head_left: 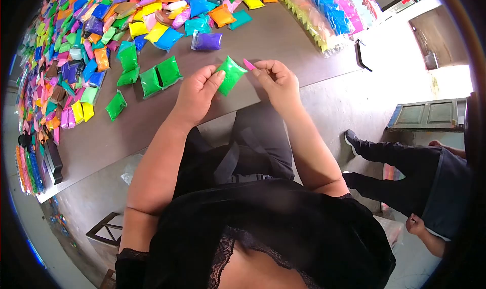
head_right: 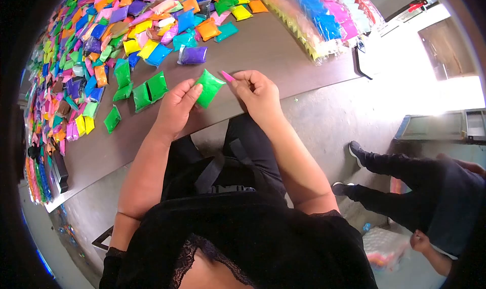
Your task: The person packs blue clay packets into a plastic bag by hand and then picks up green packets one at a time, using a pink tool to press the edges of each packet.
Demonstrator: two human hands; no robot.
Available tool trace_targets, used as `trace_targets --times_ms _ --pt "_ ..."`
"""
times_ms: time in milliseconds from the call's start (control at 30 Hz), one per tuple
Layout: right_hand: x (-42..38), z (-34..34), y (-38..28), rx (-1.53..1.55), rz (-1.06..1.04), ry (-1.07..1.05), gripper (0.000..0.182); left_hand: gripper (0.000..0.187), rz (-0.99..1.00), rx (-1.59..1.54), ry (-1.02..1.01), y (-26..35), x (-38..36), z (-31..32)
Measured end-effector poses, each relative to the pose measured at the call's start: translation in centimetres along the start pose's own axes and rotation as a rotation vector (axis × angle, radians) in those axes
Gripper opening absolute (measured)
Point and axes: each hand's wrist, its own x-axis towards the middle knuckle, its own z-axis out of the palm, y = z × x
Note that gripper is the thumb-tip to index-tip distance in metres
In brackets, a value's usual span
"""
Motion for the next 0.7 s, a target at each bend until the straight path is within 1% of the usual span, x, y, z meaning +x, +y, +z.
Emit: trace_targets --times_ms 33,67,100,133,167,200,233,267,300,333,367,400,467,500,567,700 --pt "-0.1 0.2 0.1 0.008 0.001 0.009 0.013 0.025 -0.112 -0.043 -0.034 -0.1 -0.1 0.0" --pt "-0.1 0.3 0.2 0.014 0.002 0.018 0.014 0.025 -0.112 -0.043 -0.033 -0.5 0.0 -0.1" --pt "-0.2 0.4 0.0 0.013 0.003 0.017 0.014 0.026 0.195 0.504 0.13 -0.8 0.1 -0.1" --pt "-0.3 0.4 -0.3 -0.062 0.012 0.016 0.014 0.027 0.505 1.048 0.293 -1.1 0.1 -0.2" --pt "-0.2 0.4 -0.4 -0.137 0.02 0.015 0.014 0.027 0.504 1.046 0.295 -1.3 0.0 -0.4" --pt "-0.1 0.4 -0.2 -0.139 0.019 0.015 0.014 0.028 0.661 1.076 0.308 -1.1 -0.1 -0.6" --pt "0.1 0.4 0.2 -0.202 -0.039 0.007 0.015 0.03 0.817 1.1 0.32 -1.0 -0.3 -0.6" --pt "0.2 0.4 0.4 -0.266 -0.095 -0.002 0.016 0.03 0.815 1.096 0.319 -1.4 -0.6 -0.3" --pt "0.2 0.6 0.2 -0.269 -0.093 -0.004 0.016 0.03 0.775 1.028 0.264 -1.9 -1.0 0.2" --pt "0.3 1.1 0.0 -0.382 -0.229 -0.001 0.014 0.03 0.734 0.962 0.209 -2.2 -1.2 0.5" --pt "0.4 1.7 -0.3 -0.493 -0.365 0.0 0.013 0.03 0.73 0.961 0.21 -2.6 -1.1 0.5" --pt "0.6 2.4 -0.3 -0.494 -0.363 -0.003 0.013 0.03 0.754 0.961 0.221 -2.5 -1.0 0.4" --pt "1.0 3.5 -0.4 -0.588 -0.503 -0.115 0.012 0.031 0.769 0.958 0.231 -2.7 -1.2 0.6" --pt "1.6 3.6 -0.4 -0.587 -0.504 -0.117 0.012 0.03 0.769 0.951 0.23 -2.7 -1.1 0.5" --pt "2.7 3.5 -0.5 -0.874 -0.464 -0.073 0.012 0.03 0.767 0.947 0.233 -2.6 -1.0 0.5" --pt "3.1 3.1 -1.4 -0.967 -0.466 -0.086 0.014 0.027 0.761 0.907 0.23 -2.4 -0.8 0.4"
